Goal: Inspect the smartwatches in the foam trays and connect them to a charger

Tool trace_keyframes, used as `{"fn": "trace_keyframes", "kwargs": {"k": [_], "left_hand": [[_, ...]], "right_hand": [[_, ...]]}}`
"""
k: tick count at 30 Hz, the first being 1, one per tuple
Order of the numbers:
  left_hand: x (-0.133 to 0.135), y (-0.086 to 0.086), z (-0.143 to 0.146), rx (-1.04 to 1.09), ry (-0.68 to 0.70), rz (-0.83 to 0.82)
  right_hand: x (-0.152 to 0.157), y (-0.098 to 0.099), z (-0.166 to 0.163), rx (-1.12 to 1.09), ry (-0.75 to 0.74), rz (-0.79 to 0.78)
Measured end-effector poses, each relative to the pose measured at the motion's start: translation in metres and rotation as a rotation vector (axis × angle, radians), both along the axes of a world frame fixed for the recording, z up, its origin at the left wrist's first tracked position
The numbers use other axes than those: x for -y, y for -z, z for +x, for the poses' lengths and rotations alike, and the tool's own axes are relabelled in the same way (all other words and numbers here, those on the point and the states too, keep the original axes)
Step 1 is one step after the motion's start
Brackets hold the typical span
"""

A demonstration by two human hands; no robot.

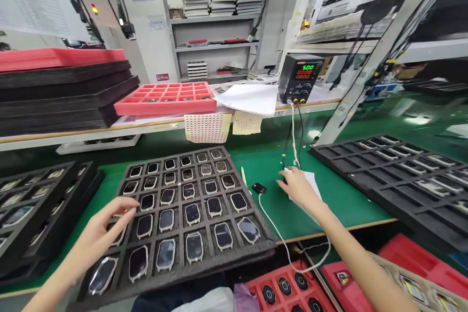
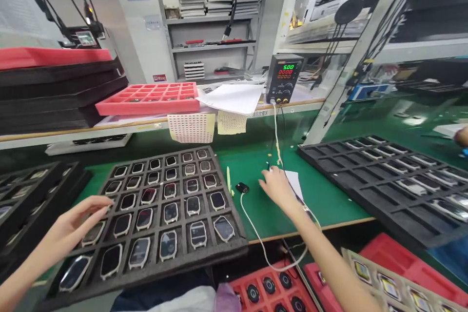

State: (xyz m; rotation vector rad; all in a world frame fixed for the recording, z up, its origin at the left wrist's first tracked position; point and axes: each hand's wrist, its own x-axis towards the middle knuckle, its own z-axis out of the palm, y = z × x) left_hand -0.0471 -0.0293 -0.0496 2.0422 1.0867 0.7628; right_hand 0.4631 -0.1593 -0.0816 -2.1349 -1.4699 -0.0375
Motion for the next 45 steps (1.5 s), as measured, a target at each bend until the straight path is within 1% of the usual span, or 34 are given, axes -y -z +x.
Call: {"fn": "trace_keyframes", "kwargs": {"k": [3, 4, 6, 8, 9, 10, 11, 12, 13, 14, 15, 16, 17, 19, 20, 21, 22, 23, 24, 25, 26, 27, 28, 30, 32, 33, 34, 35, 37, 38, 39, 41, 43, 45], "left_hand": [[-0.059, 0.003, 0.000, 0.029, -0.137, 0.009], [-0.075, 0.004, 0.003, 0.064, -0.171, -0.005], [-0.098, 0.003, 0.014, 0.147, -0.186, -0.048], [-0.110, 0.002, 0.029, 0.202, -0.144, -0.087], [-0.112, 0.002, 0.037, 0.213, -0.115, -0.101], [-0.112, 0.001, 0.046, 0.220, -0.081, -0.118], [-0.111, 0.000, 0.054, 0.228, -0.044, -0.140], [-0.108, -0.001, 0.062, 0.237, -0.008, -0.166], [-0.105, -0.004, 0.071, 0.248, 0.031, -0.195], [-0.100, -0.007, 0.079, 0.265, 0.071, -0.224], [-0.094, -0.012, 0.087, 0.290, 0.131, -0.261], [-0.088, -0.019, 0.096, 0.351, 0.234, -0.311], [-0.081, -0.027, 0.105, 0.417, 0.338, -0.341], [-0.066, -0.049, 0.121, 0.572, 0.536, -0.336], [-0.060, -0.062, 0.128, 0.659, 0.618, -0.341], [-0.054, -0.074, 0.132, 0.760, 0.657, -0.352], [-0.050, -0.086, 0.134, 0.866, 0.658, -0.367], [-0.048, -0.096, 0.133, 0.967, 0.636, -0.384], [-0.049, -0.103, 0.129, 1.040, 0.573, -0.398], [-0.053, -0.107, 0.120, 1.091, 0.499, -0.415], [-0.059, -0.106, 0.109, 1.113, 0.423, -0.445], [-0.067, -0.101, 0.095, 1.110, 0.343, -0.489], [-0.077, -0.091, 0.079, 1.096, 0.285, -0.550], [-0.098, -0.064, 0.047, 1.040, 0.182, -0.725], [-0.115, -0.033, 0.022, 0.974, 0.162, -0.811], [-0.121, -0.020, 0.013, 0.922, 0.182, -0.867], [-0.126, -0.009, 0.007, 0.861, 0.217, -0.928], [-0.129, -0.001, 0.003, 0.800, 0.256, -0.987], [-0.133, 0.008, 0.002, 0.695, 0.329, -1.073], [-0.135, 0.011, 0.004, 0.656, 0.355, -1.093], [-0.139, 0.014, 0.008, 0.620, 0.380, -1.105], [-0.152, 0.023, 0.019, 0.565, 0.411, -1.118], [-0.173, 0.039, 0.033, 0.546, 0.436, -1.130], [-0.193, 0.058, 0.046, 0.512, 0.636, -1.124]], "right_hand": [[-0.006, 0.034, -0.022, 0.060, -0.037, -0.024], [-0.010, 0.045, -0.028, 0.064, -0.057, -0.040], [-0.018, 0.062, -0.034, 0.060, -0.082, -0.067], [-0.025, 0.069, -0.028, 0.047, -0.095, -0.081], [-0.028, 0.066, -0.023, 0.040, -0.109, -0.086], [-0.030, 0.059, -0.016, 0.031, -0.116, -0.085], [-0.032, 0.047, -0.011, 0.025, -0.108, -0.070], [-0.033, 0.030, -0.009, 0.022, -0.077, -0.040], [-0.034, 0.007, -0.010, 0.005, 0.006, 0.035], [-0.035, -0.019, -0.017, -0.006, 0.086, 0.132], [-0.037, -0.048, -0.029, -0.018, 0.125, 0.214], [-0.041, -0.078, -0.046, -0.028, 0.123, 0.317], [-0.048, -0.107, -0.068, -0.031, 0.082, 0.399], [-0.068, -0.158, -0.117, 0.008, -0.088, 0.514], [-0.081, -0.178, -0.143, 0.057, -0.219, 0.529], [-0.094, -0.193, -0.168, 0.118, -0.372, 0.530], [-0.108, -0.204, -0.191, 0.137, -0.488, 0.509], [-0.121, -0.211, -0.212, 0.105, -0.608, 0.464], [-0.134, -0.215, -0.230, 0.064, -0.736, 0.379], [-0.144, -0.216, -0.246, 0.047, -0.843, 0.298], [-0.154, -0.215, -0.258, 0.043, -0.948, 0.220], [-0.164, -0.212, -0.268, 0.059, -1.034, 0.157], [-0.174, -0.207, -0.276, 0.092, -1.088, 0.128], [-0.198, -0.188, -0.288, 0.161, -1.105, 0.142], [-0.230, -0.158, -0.299, 0.207, -1.039, 0.158], [-0.249, -0.139, -0.304, 0.214, -1.039, 0.094], [-0.268, -0.120, -0.311, 0.224, -1.065, -0.032], [-0.287, -0.101, -0.317, 0.235, -1.101, -0.097], [-0.320, -0.069, -0.331, 0.253, -1.141, -0.145], [-0.333, -0.057, -0.337, 0.265, -1.158, -0.160], [-0.344, -0.048, -0.342, 0.275, -1.175, -0.172], [-0.362, -0.037, -0.348, 0.305, -1.218, -0.186], [-0.375, -0.030, -0.347, 0.334, -1.261, -0.191], [-0.386, -0.024, -0.344, 0.338, -1.263, -0.228]]}}
